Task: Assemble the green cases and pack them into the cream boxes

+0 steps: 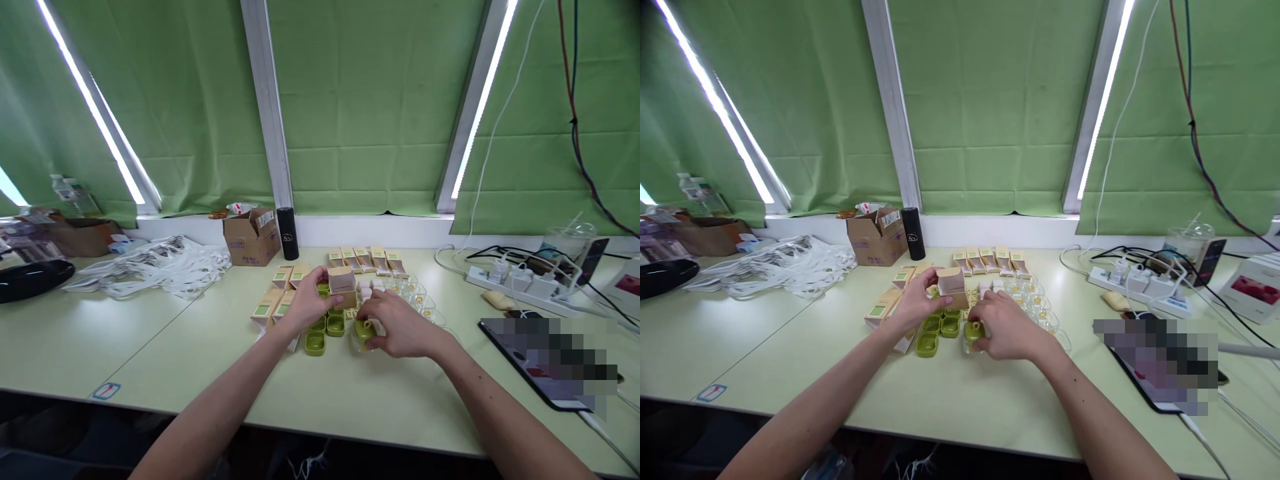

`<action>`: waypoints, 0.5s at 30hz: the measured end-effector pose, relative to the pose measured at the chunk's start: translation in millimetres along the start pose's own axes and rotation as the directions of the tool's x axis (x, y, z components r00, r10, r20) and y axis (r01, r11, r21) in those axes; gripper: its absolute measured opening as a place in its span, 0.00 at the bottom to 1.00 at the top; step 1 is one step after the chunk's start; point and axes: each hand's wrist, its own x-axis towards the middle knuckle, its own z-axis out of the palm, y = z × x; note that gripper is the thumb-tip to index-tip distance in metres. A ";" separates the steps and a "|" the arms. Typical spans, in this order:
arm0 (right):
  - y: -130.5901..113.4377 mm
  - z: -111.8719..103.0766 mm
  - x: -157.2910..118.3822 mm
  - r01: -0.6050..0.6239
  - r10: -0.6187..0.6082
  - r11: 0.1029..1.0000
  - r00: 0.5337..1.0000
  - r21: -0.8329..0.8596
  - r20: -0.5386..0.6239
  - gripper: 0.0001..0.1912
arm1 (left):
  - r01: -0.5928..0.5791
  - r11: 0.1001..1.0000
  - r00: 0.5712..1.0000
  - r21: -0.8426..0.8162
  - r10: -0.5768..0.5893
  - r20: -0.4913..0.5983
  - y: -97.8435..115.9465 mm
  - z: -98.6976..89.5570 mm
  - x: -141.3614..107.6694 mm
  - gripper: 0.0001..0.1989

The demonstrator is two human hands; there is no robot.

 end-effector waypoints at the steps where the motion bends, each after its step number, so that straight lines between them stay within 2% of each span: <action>1: 3.7 -5.2 -1.7 -0.018 0.019 0.999 0.999 0.042 -0.036 0.14 | 0.000 1.000 1.000 0.024 -0.001 0.007 -0.5 -0.2 -0.9 0.22; 3: 12.2 -15.4 -5.9 -0.020 0.034 0.989 0.995 0.147 -0.092 0.15 | 0.000 0.997 1.000 0.072 -0.002 0.030 -1.6 -0.4 -2.7 0.20; 7: 27.4 -27.6 -13.6 0.138 -0.031 0.896 0.968 0.422 -0.250 0.16 | -0.003 0.984 0.995 0.176 -0.015 0.100 -5.2 0.3 -5.6 0.20; 10: 30.9 -28.4 -15.5 0.228 -0.032 0.810 0.937 0.540 -0.347 0.19 | -0.002 0.971 0.991 0.239 -0.030 0.131 -9.6 2.3 -7.7 0.22; 15: 24.4 -21.4 -12.2 0.285 0.017 0.668 0.918 0.688 -0.397 0.20 | -0.035 0.954 0.983 0.298 -0.021 0.181 -13.8 7.6 -12.9 0.23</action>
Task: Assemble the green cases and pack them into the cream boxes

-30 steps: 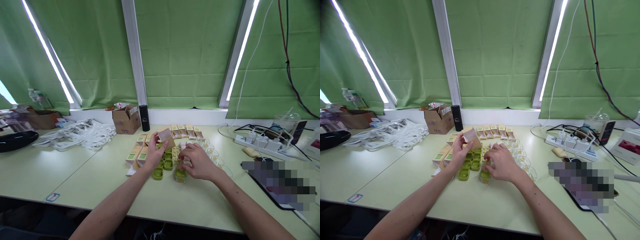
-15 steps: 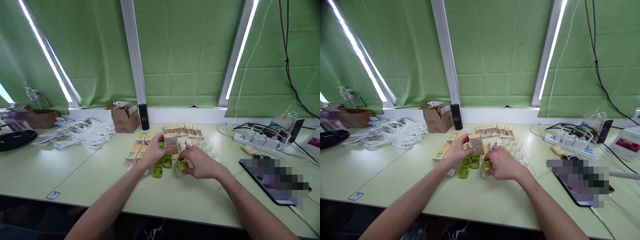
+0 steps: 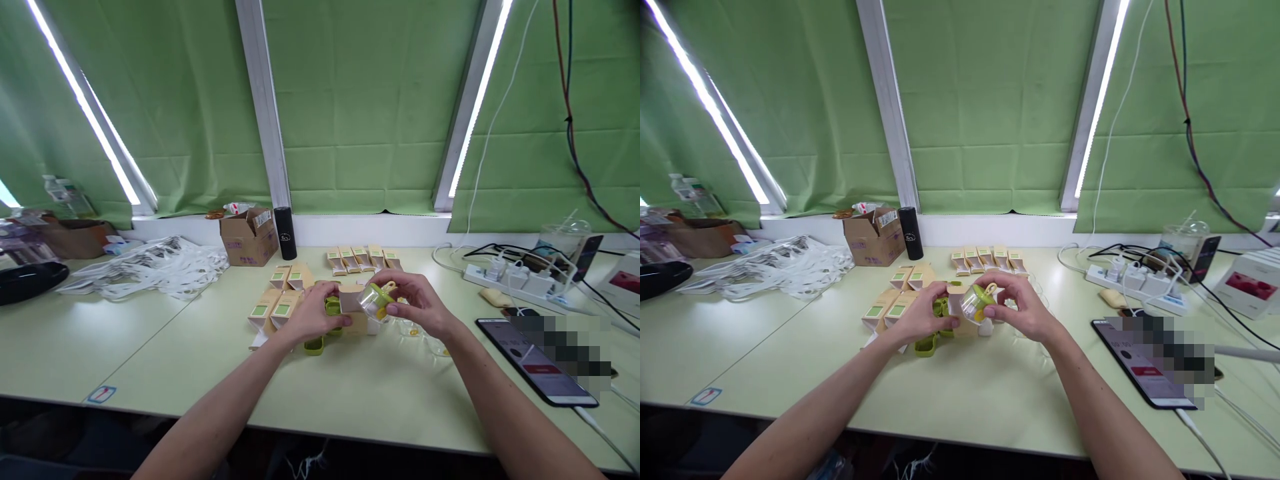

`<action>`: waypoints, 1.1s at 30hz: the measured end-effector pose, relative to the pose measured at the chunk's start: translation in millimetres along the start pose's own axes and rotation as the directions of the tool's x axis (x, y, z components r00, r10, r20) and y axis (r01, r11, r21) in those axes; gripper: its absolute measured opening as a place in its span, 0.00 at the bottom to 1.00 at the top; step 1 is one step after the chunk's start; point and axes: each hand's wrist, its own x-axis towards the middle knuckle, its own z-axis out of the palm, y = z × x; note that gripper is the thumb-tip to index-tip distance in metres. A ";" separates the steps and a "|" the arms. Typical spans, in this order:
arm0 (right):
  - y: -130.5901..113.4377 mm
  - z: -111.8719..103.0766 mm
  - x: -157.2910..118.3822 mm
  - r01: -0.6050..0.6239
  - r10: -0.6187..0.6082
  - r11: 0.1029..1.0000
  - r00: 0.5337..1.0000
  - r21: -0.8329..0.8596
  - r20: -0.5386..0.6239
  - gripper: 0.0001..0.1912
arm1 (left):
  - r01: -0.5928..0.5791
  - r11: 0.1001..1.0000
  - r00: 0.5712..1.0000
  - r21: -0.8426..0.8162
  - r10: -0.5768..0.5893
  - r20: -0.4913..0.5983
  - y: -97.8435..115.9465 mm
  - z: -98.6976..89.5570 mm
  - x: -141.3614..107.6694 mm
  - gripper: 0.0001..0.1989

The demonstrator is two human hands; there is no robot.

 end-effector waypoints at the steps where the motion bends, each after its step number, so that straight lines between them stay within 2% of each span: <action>1: 0.5 2.0 0.2 -0.003 0.003 1.000 1.000 0.018 -0.010 0.20 | -0.002 1.000 1.000 0.017 0.001 0.021 0.3 0.9 -0.8 0.23; 5: 3.5 5.5 0.4 -0.023 0.024 1.000 0.999 0.017 -0.040 0.19 | 0.002 0.998 0.996 0.068 -0.009 0.094 3.2 1.3 -3.4 0.25; 13: 8.8 3.9 -1.7 -0.035 0.043 0.994 0.996 0.108 -0.077 0.22 | -0.008 0.999 0.991 0.046 0.001 0.134 18.1 -0.8 -10.2 0.28; 17: 11.5 2.7 -2.5 -0.109 0.111 0.985 0.994 0.135 -0.010 0.22 | -0.008 0.998 0.976 0.063 -0.006 0.217 17.7 -0.9 -12.1 0.32; 21: 13.4 2.1 -2.6 -0.178 0.177 0.973 0.984 0.150 0.022 0.24 | -0.026 0.995 0.978 0.093 0.006 0.208 14.1 -3.9 -13.2 0.35; 27: 10.1 4.7 -2.4 -0.153 0.153 0.975 0.988 0.161 0.009 0.25 | -0.064 0.993 0.976 0.100 0.041 0.215 16.3 -11.8 -14.4 0.37; 33: 10.3 6.1 -2.3 -0.167 0.161 0.981 0.985 0.101 0.067 0.22 | -0.053 0.989 0.960 0.137 0.013 0.281 13.8 -4.5 -15.4 0.37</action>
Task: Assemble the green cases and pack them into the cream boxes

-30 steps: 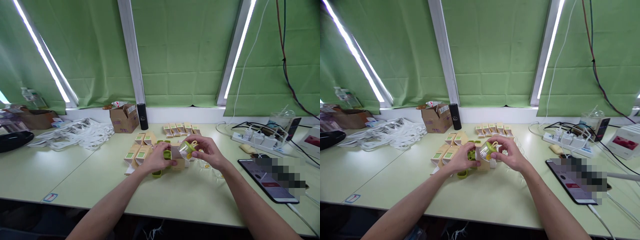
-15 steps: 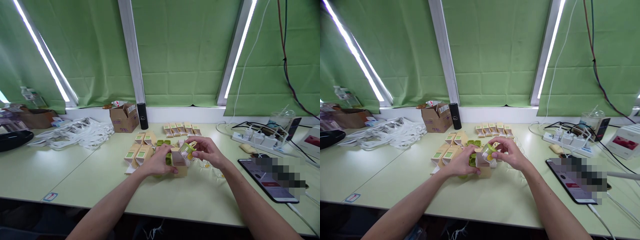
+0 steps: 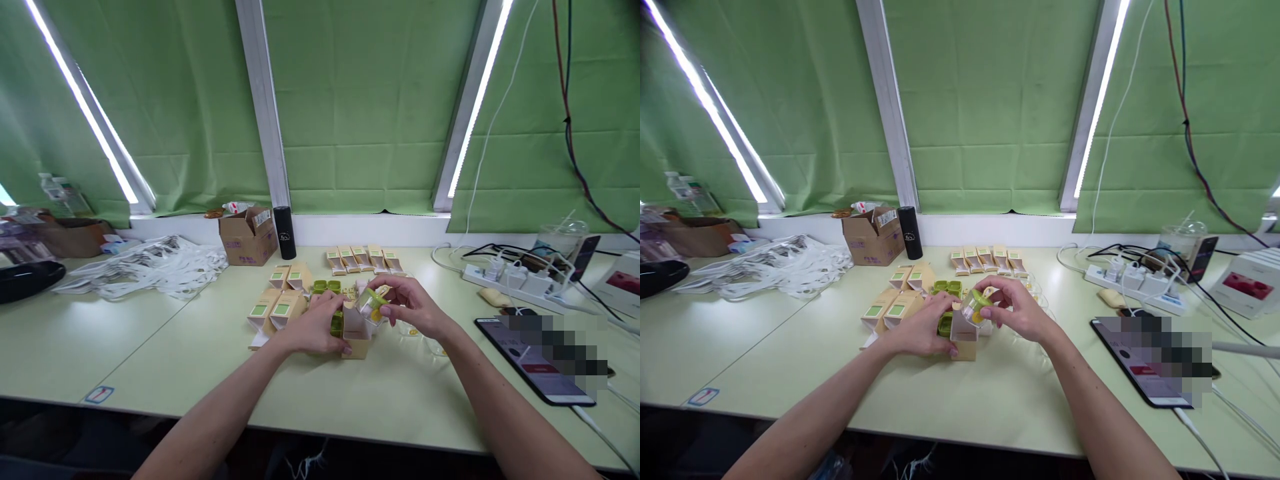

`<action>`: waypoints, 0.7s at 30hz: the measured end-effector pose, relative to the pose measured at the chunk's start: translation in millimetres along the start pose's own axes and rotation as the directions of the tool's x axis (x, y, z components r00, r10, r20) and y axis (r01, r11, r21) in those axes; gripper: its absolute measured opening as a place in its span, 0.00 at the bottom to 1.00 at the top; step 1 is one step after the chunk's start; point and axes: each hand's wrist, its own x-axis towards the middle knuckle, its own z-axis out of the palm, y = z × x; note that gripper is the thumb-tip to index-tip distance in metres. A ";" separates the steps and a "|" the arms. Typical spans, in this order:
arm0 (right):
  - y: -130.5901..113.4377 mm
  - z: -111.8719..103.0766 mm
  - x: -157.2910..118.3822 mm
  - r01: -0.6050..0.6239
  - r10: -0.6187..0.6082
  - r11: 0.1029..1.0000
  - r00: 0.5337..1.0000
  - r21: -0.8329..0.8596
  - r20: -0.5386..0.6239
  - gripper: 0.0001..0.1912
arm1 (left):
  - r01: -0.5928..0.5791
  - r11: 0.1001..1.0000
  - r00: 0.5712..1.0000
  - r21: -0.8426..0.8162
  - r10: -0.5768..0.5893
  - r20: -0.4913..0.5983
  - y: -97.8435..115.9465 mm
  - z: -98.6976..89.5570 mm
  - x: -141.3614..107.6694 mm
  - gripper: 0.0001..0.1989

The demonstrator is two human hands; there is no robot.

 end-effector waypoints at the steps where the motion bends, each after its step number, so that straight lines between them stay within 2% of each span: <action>1: -0.1 0.3 0.1 -0.003 0.004 1.000 1.000 -0.013 0.006 0.22 | 0.012 1.000 1.000 0.001 -0.012 0.016 -0.1 1.1 0.1 0.37; 4: -1.2 1.2 0.3 -0.001 0.002 0.998 1.000 -0.057 0.014 0.21 | -0.002 0.999 1.000 -0.043 0.003 0.024 -0.7 0.9 -0.1 0.41; 7: -1.4 1.2 0.4 0.002 -0.001 0.994 1.000 -0.105 0.004 0.21 | -0.076 0.982 0.996 -0.174 0.066 -0.062 -2.7 -2.9 -0.6 0.39; 10: 0.4 0.0 0.1 -0.018 0.018 0.992 1.000 -0.126 -0.002 0.23 | -0.218 0.943 0.961 -0.250 0.162 -0.226 -3.5 -5.6 -1.0 0.24; 13: 2.7 -0.9 -0.4 -0.038 0.038 0.993 0.999 -0.113 -0.003 0.25 | -0.349 0.917 0.898 -0.193 0.269 -0.347 -1.7 -5.2 -1.9 0.08; 15: 3.6 -0.9 -0.8 -0.051 0.051 0.995 0.999 -0.085 -0.006 0.25 | -0.369 0.919 0.888 -0.138 0.305 -0.345 -0.4 -3.9 -2.6 0.05; 18: 3.9 -0.6 -1.0 -0.059 0.057 0.996 0.998 -0.063 -0.021 0.25 | -0.335 0.939 0.911 -0.079 0.302 -0.280 -0.4 -0.9 -2.7 0.07; 21: 3.8 -0.1 -0.8 -0.048 0.045 0.996 0.998 -0.077 -0.033 0.25 | -0.300 0.952 0.923 -0.055 0.275 -0.271 -0.7 4.2 -1.1 0.09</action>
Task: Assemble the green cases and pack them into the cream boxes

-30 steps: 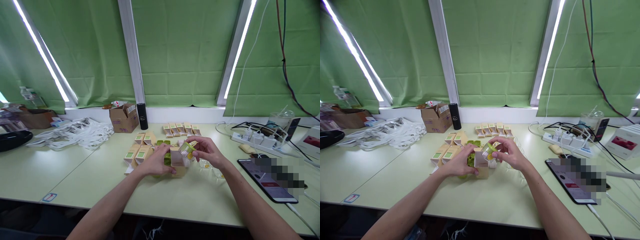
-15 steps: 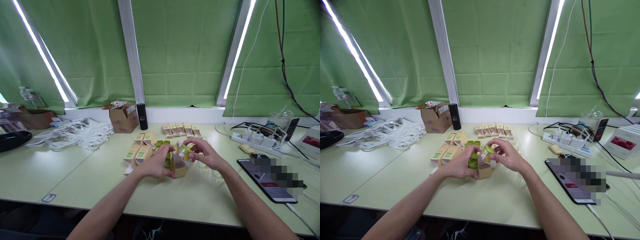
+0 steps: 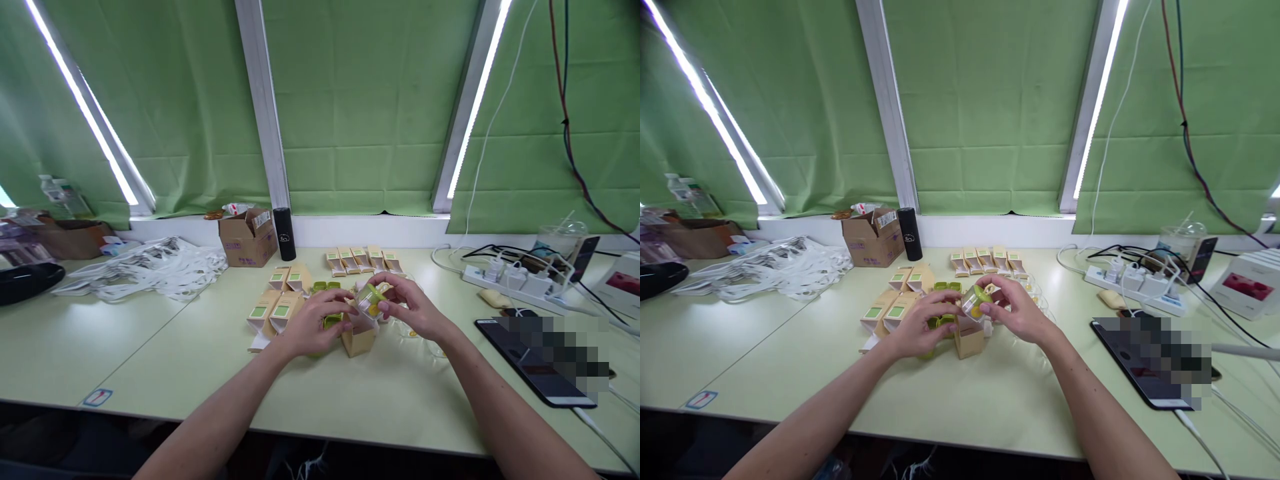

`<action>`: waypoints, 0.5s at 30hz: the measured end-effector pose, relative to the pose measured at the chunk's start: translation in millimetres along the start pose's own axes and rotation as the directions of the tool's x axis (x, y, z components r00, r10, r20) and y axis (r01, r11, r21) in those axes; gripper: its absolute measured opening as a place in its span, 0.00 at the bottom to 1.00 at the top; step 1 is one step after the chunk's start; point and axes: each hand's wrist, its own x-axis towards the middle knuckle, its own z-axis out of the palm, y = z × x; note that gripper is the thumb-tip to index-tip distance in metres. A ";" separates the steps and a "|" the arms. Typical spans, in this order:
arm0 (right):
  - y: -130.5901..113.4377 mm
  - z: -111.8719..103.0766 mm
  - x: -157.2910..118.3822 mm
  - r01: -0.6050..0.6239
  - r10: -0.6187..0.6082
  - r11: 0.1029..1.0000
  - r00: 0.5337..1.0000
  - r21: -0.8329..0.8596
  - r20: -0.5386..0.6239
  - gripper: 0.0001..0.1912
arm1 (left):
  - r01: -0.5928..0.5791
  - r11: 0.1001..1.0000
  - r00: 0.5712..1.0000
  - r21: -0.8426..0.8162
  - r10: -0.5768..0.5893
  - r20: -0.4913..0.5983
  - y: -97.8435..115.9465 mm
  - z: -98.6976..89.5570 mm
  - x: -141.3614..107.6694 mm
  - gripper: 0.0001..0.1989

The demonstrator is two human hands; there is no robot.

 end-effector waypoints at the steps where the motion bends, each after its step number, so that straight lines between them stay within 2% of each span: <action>1: -0.2 0.3 0.2 0.005 -0.005 1.000 1.000 -0.006 -0.003 0.25 | 0.005 1.000 1.000 0.006 -0.005 -0.009 0.1 2.3 0.3 0.10; 4: -1.1 1.5 0.9 0.031 -0.031 0.999 0.999 -0.025 -0.011 0.24 | 0.041 0.999 0.998 -0.002 -0.041 -0.051 2.3 9.6 2.1 0.11; 10: -0.8 3.6 2.4 0.077 -0.081 0.994 0.995 -0.079 -0.049 0.23 | 0.182 0.978 0.971 -0.099 -0.195 -0.141 3.9 19.1 3.4 0.10; 15: -1.0 8.6 3.6 0.148 -0.167 0.977 0.979 -0.153 -0.121 0.21 | 0.211 0.972 0.963 -0.104 -0.225 -0.150 -2.2 19.6 1.5 0.14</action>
